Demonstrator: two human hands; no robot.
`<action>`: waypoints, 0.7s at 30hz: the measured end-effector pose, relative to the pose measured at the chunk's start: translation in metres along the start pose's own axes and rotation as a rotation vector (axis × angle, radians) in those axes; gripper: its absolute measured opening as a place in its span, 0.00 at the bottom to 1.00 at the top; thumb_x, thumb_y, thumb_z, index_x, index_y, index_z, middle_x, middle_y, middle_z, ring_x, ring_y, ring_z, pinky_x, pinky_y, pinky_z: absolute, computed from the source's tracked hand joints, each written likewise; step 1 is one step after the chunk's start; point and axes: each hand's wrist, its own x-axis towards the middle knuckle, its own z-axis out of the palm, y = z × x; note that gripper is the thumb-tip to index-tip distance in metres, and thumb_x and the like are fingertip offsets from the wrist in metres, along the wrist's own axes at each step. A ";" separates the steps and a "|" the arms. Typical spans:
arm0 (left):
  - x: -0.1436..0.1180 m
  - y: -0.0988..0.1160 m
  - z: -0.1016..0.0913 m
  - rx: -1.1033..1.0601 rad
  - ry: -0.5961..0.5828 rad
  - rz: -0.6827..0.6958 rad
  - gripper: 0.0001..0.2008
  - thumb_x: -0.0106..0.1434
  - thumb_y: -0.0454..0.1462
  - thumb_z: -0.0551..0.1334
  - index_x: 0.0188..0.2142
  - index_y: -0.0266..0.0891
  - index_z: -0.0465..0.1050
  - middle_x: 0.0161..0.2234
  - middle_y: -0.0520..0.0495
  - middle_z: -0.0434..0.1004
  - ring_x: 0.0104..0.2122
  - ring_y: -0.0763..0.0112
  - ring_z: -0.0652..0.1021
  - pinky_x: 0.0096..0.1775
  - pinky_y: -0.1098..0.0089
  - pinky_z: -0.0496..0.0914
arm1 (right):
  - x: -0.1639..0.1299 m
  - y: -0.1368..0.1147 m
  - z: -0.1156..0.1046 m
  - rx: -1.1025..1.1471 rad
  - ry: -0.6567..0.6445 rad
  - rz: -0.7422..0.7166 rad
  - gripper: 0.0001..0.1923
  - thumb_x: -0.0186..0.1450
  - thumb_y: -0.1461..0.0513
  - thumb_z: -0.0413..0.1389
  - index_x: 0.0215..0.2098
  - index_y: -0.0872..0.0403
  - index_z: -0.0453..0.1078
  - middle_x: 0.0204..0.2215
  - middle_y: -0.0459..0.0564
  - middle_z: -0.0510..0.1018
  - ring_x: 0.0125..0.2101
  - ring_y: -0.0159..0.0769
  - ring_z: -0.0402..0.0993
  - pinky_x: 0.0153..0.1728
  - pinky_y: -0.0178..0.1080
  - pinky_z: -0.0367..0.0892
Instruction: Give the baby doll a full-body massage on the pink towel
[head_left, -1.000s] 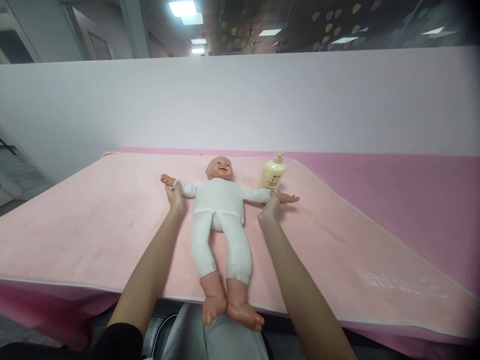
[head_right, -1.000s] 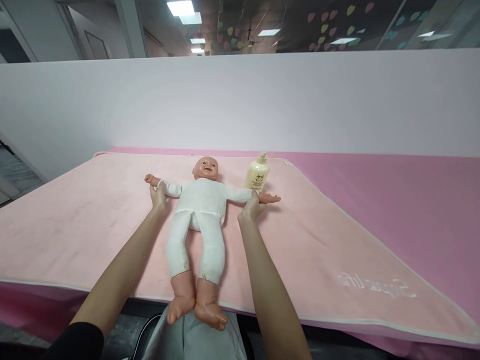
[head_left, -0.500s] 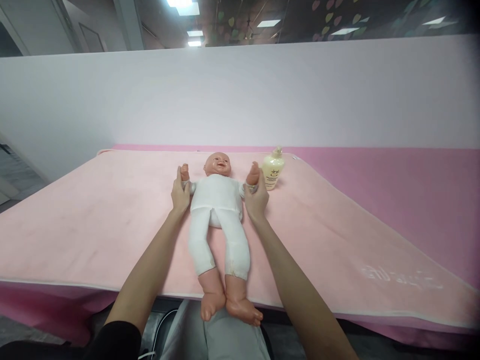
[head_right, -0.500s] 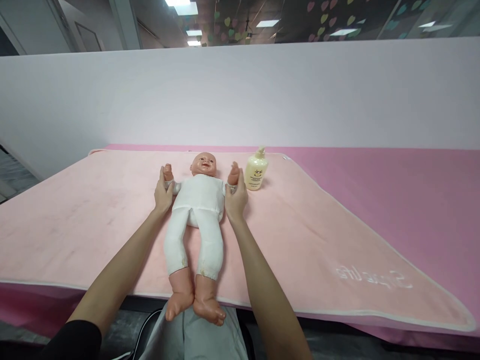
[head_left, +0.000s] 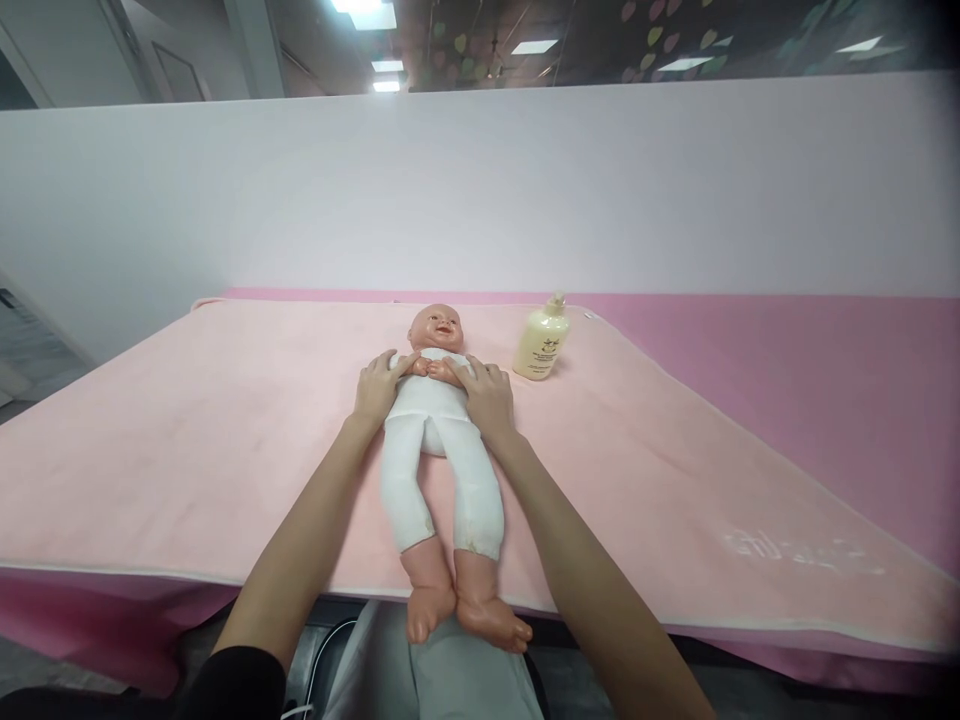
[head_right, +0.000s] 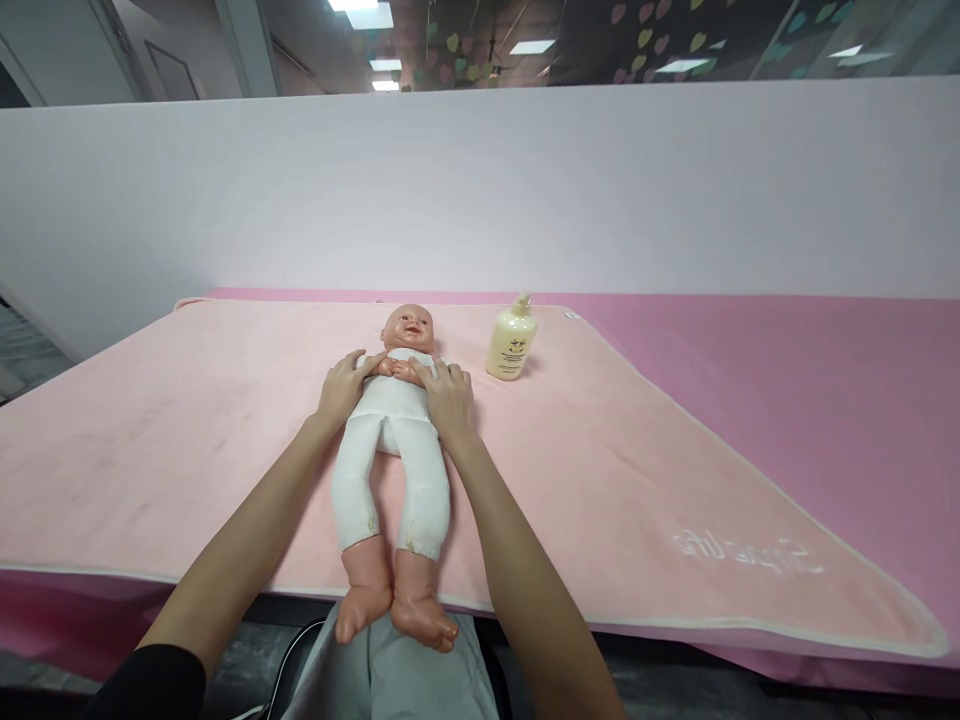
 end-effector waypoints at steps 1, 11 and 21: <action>0.000 0.000 0.000 0.007 -0.003 0.004 0.27 0.65 0.31 0.49 0.61 0.57 0.58 0.57 0.41 0.64 0.52 0.56 0.69 0.50 0.57 0.66 | 0.000 0.000 0.000 -0.005 -0.006 -0.003 0.29 0.65 0.69 0.41 0.61 0.41 0.60 0.56 0.51 0.65 0.43 0.41 0.60 0.43 0.42 0.57; -0.003 -0.004 0.004 -0.112 0.043 -0.002 0.27 0.65 0.30 0.49 0.60 0.55 0.61 0.57 0.42 0.64 0.53 0.57 0.68 0.52 0.56 0.64 | 0.000 0.000 -0.003 -0.018 -0.044 -0.015 0.29 0.65 0.70 0.42 0.60 0.41 0.60 0.54 0.50 0.67 0.42 0.42 0.59 0.41 0.42 0.56; -0.007 -0.017 0.010 -0.677 0.327 -0.284 0.32 0.66 0.38 0.52 0.67 0.45 0.40 0.64 0.44 0.54 0.61 0.63 0.62 0.59 0.62 0.60 | 0.007 0.017 0.006 0.617 0.256 0.416 0.36 0.60 0.62 0.48 0.66 0.53 0.44 0.51 0.56 0.69 0.43 0.40 0.67 0.43 0.41 0.65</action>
